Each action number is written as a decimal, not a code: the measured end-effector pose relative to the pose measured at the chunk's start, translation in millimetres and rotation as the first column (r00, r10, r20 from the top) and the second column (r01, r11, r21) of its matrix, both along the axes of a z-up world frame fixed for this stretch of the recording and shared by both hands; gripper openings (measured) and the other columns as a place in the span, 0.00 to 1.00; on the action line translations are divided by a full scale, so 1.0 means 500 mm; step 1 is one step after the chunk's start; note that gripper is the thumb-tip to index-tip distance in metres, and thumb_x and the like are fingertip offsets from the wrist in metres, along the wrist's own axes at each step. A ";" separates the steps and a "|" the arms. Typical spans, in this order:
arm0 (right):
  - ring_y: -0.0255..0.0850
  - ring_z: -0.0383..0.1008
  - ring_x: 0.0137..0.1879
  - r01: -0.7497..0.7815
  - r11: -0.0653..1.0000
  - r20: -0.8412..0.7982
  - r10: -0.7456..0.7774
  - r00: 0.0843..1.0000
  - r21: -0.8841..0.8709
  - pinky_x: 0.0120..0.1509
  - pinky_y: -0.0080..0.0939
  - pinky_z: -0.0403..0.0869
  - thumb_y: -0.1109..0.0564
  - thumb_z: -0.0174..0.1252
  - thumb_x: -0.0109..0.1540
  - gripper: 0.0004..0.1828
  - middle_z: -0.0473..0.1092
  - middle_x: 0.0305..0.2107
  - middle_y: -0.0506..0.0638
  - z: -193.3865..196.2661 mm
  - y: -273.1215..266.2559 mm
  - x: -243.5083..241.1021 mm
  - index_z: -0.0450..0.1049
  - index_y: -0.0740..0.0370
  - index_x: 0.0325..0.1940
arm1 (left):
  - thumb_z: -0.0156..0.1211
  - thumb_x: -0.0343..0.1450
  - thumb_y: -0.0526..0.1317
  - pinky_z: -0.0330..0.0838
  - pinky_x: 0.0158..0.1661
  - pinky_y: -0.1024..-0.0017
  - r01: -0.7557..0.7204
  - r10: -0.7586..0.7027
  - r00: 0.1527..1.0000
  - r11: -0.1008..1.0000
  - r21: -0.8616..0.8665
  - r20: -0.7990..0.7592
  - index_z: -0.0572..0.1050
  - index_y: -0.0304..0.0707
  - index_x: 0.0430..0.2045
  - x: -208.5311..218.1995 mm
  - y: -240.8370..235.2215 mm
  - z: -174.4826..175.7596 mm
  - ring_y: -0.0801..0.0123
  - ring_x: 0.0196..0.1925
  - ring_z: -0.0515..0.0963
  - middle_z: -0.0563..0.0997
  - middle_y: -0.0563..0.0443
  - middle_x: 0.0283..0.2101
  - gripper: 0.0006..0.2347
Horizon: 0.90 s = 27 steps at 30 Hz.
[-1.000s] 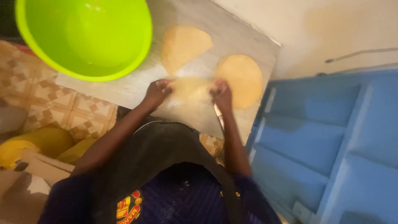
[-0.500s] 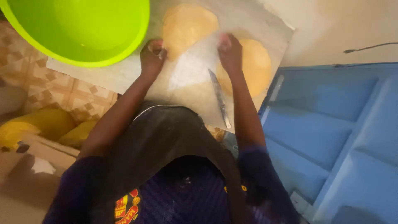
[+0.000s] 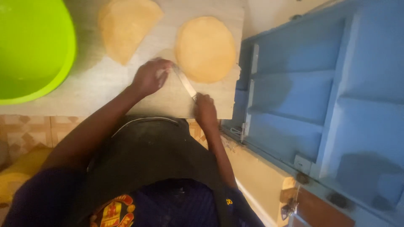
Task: The person uses a knife to cut round sheets of dough into smaller pieces on a white countertop. They separate the cut pieces and place them into a green plastic bowl.
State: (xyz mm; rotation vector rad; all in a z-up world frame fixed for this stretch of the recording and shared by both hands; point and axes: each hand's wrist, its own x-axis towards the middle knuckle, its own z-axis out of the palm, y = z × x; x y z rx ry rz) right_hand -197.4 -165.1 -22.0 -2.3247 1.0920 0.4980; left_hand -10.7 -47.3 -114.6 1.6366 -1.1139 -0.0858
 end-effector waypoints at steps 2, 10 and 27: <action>0.59 0.62 0.35 -0.139 0.990 0.098 0.140 0.985 -0.019 0.32 0.58 0.63 0.62 0.38 0.58 0.10 0.61 0.30 0.62 0.008 0.006 -0.017 0.64 0.63 0.39 | 0.46 0.70 0.39 0.61 0.50 0.54 0.160 -0.181 0.983 0.897 0.411 0.014 0.66 0.35 0.50 0.000 -0.051 0.055 0.46 0.52 0.68 0.71 0.38 0.51 0.15; 0.48 0.61 0.29 0.100 0.986 0.188 -0.125 0.974 0.134 0.31 0.49 0.58 0.55 0.36 0.59 0.08 0.61 0.27 0.53 -0.035 -0.050 -0.157 0.58 0.59 0.36 | 0.42 0.62 0.30 0.50 0.58 0.62 0.157 -0.255 0.963 0.788 0.595 0.082 0.56 0.37 0.57 0.037 -0.272 0.022 0.55 0.63 0.55 0.57 0.43 0.61 0.25; 0.64 0.68 0.40 0.236 0.970 0.176 -0.242 0.954 0.057 0.38 0.61 0.64 0.53 0.41 0.59 0.10 0.67 0.33 0.64 -0.046 -0.225 0.176 0.53 0.61 0.38 | 0.62 0.56 0.55 0.45 0.59 0.58 0.001 -0.258 0.963 0.291 0.957 0.078 0.35 0.44 0.61 0.038 -0.415 0.068 0.54 0.67 0.41 0.43 0.53 0.66 0.46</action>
